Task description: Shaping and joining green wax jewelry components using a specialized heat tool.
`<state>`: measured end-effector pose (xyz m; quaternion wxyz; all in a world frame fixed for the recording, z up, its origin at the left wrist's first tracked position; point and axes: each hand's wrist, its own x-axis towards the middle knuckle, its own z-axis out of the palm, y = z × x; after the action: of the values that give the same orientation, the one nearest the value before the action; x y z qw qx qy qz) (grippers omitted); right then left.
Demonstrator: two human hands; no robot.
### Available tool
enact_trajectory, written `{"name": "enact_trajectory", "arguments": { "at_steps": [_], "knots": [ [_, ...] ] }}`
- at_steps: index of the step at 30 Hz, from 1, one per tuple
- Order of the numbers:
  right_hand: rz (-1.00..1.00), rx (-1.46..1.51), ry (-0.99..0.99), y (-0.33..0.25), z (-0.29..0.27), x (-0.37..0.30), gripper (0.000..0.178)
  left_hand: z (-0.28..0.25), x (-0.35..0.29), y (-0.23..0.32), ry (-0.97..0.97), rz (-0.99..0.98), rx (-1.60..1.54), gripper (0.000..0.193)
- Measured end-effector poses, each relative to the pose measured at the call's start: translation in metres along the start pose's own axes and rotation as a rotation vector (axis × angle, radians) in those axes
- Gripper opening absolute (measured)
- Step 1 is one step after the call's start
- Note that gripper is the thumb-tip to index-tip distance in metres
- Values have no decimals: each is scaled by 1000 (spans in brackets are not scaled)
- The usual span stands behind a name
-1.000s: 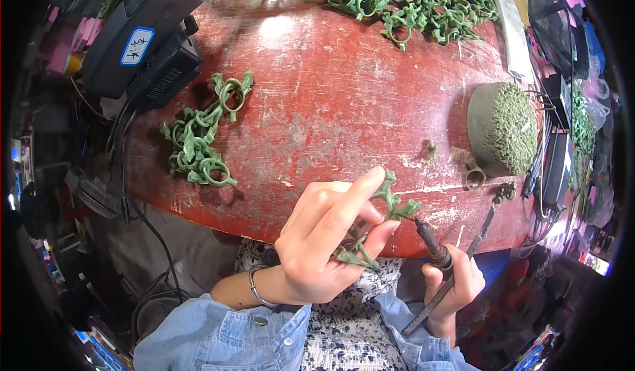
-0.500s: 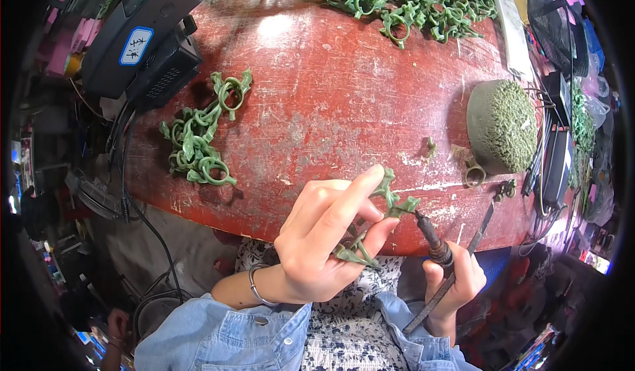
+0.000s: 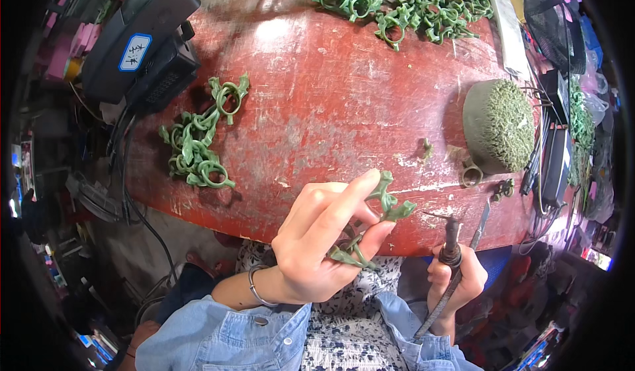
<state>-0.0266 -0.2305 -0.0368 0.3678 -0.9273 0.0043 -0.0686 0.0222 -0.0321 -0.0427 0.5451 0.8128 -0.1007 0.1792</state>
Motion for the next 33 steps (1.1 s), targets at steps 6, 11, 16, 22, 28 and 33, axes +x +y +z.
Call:
{"name": "enact_trajectory", "arguments": {
  "at_steps": [6, 11, 16, 22, 28, 33],
  "knots": [
    [179, 266, 11, -11, 2, 3, 44, -2, 0, 6, -18, -40, -99, 49],
    [165, 480, -48, -30, 2, 14, 35, -3, -1, 15, -1, -192, -286, 48],
    [177, 539, -131, -43, 2, 20, 29, -7, -1, 17, -39, -139, -374, 46],
    [222, 795, -123, -60, -6, 25, 26, -11, 2, 26, -86, -110, -329, 44],
    [162, 786, -60, -64, 2, 23, 28, -12, 2, 30, -150, -63, -293, 45],
    [173, 789, -30, -60, -1, 17, 27, -15, -2, 33, -118, -50, -367, 44]
  ]
}}
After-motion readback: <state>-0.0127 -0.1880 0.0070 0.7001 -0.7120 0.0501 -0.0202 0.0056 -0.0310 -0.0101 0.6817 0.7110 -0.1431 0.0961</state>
